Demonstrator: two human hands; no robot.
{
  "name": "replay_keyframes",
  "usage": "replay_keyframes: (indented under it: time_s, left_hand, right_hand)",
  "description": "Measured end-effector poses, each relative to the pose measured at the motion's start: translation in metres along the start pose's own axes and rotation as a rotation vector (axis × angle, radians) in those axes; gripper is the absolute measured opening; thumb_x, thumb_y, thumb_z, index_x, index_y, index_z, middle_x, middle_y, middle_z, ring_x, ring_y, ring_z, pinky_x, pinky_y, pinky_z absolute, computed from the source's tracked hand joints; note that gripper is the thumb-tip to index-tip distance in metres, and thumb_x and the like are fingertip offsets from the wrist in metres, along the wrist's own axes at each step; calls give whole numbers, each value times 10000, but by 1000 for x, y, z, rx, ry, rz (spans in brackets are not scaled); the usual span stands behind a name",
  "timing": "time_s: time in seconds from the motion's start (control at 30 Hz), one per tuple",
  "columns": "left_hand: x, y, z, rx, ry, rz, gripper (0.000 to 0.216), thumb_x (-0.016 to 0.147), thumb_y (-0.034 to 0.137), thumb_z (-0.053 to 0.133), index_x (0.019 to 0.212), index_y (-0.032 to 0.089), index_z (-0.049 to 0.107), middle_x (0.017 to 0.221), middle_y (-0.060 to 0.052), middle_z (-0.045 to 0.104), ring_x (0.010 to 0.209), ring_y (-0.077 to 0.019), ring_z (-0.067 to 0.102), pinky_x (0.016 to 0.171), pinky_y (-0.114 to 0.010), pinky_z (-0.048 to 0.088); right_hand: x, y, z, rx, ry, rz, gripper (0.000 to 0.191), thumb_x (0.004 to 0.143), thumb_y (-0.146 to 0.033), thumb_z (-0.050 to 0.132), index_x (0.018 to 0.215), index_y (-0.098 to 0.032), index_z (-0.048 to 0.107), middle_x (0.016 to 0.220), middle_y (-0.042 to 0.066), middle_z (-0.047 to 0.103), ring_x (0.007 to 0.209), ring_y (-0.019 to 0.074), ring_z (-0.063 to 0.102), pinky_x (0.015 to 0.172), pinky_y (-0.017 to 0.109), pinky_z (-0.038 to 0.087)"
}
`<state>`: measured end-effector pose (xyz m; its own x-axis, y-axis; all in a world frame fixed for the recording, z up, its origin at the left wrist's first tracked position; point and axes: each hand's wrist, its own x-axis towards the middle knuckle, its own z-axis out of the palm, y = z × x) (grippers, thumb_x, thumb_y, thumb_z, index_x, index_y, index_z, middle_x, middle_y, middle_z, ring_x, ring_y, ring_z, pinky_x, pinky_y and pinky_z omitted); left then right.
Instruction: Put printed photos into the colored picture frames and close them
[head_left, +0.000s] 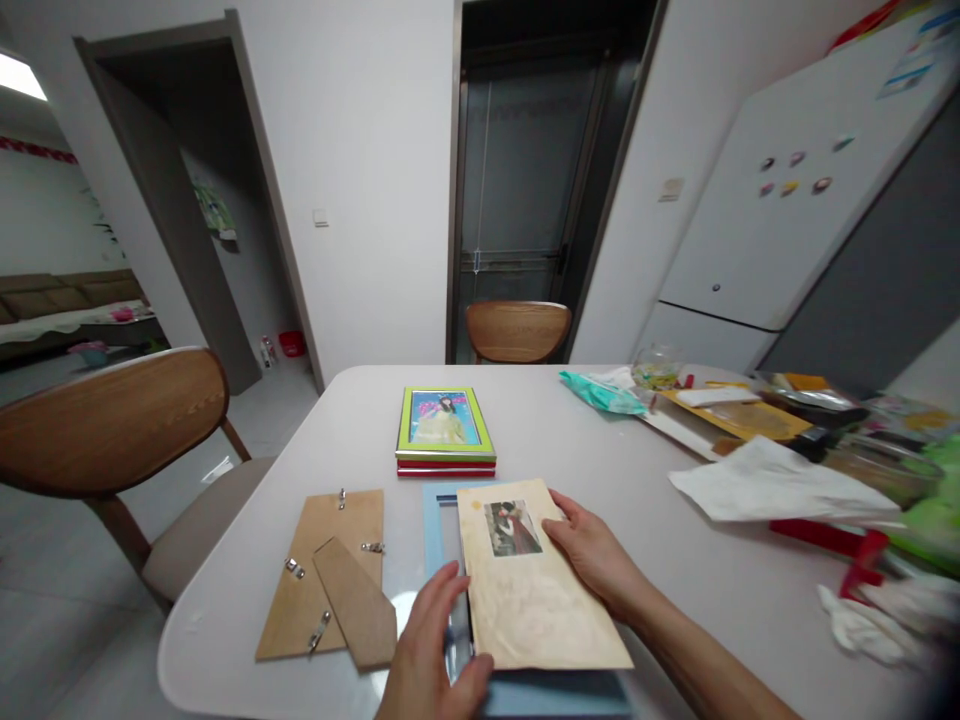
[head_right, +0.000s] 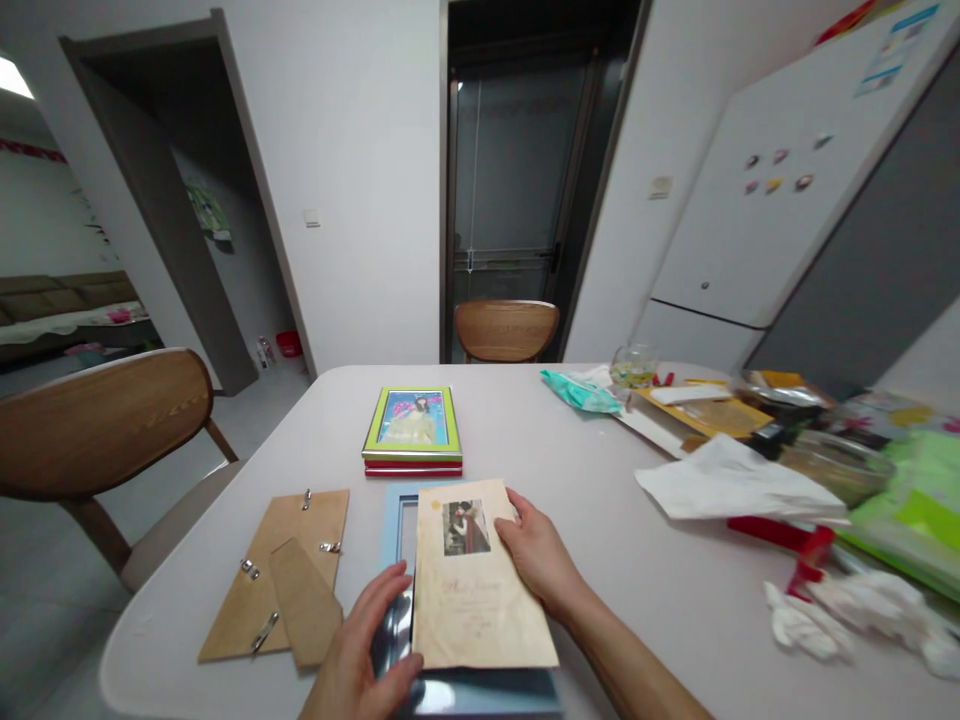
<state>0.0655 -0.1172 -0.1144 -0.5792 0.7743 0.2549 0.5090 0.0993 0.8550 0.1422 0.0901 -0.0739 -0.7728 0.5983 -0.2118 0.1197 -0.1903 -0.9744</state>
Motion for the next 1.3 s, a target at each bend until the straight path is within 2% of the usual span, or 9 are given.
replay_keyframes:
  time_s: [0.1,0.27,0.47,0.6,0.73,0.9,1.07,1.2,1.3]
  left_hand:
    - [-6,-9,6,264,-140,206,575,654,299,592,1188,176,416,1300,-157,366,1208,-289,297,971,-483,268]
    - [-3,-12,4,446,-288,282,556,641,378,608,1151,220,452,1268,-152,414,1177,-305,342,950,-527,264]
    - [-2,-3,-2,432,-286,284,502,674,263,563,1158,211,442,1280,-151,396,1189,-293,325,956,-514,256]
    - [2,6,-8,446,-328,213,380,646,195,559,1024,214,525,1248,-117,450,1174,-278,358,965,-519,238]
    - [5,13,-13,441,-350,170,292,613,175,576,903,199,552,1211,-112,491,1153,-273,391,970,-518,236]
    - [4,19,-12,427,-329,178,293,615,173,570,907,196,548,1195,-114,506,1141,-270,407,966,-512,255]
    - [-13,-1,-48,557,-154,277,371,686,228,545,1055,212,504,1252,-108,447,1167,-258,378,950,-448,331]
    - [-34,-49,-102,850,165,120,363,690,291,558,1031,172,535,1182,-160,503,1074,-300,477,839,-457,444]
    - [-46,-77,-128,951,216,89,418,677,373,572,1029,151,540,1118,-163,552,1001,-292,538,792,-421,485]
  right_hand:
    - [7,9,7,-143,-2,-65,532,663,-184,443,1190,-180,368,792,25,665,549,176,604,474,270,459]
    - [14,17,15,-435,114,-271,458,673,-189,413,1127,-158,461,952,47,629,811,179,588,719,283,443]
    - [13,18,21,-887,158,-464,422,739,-202,383,1154,-149,439,1012,80,580,911,191,524,815,306,375]
    - [12,26,24,-1172,231,-524,457,716,-194,439,1166,-117,429,1085,115,530,992,244,445,838,359,347]
    - [15,34,23,-1253,223,-562,492,722,-198,451,1204,-123,389,1175,112,463,1053,247,386,841,359,350]
    - [16,32,20,-1290,210,-555,306,741,-224,458,1027,-160,544,1131,113,483,1023,250,404,824,356,355]
    - [1,22,44,-1212,140,-634,333,755,-265,458,1069,-171,517,1152,109,472,1064,250,377,870,396,303]
    - [-24,18,100,-1101,-191,-717,374,709,-315,528,1064,-201,506,1043,68,533,964,219,429,861,376,301]
    - [-34,23,146,-1109,-318,-710,486,621,-427,591,1040,-195,505,998,85,527,910,245,431,811,403,327]
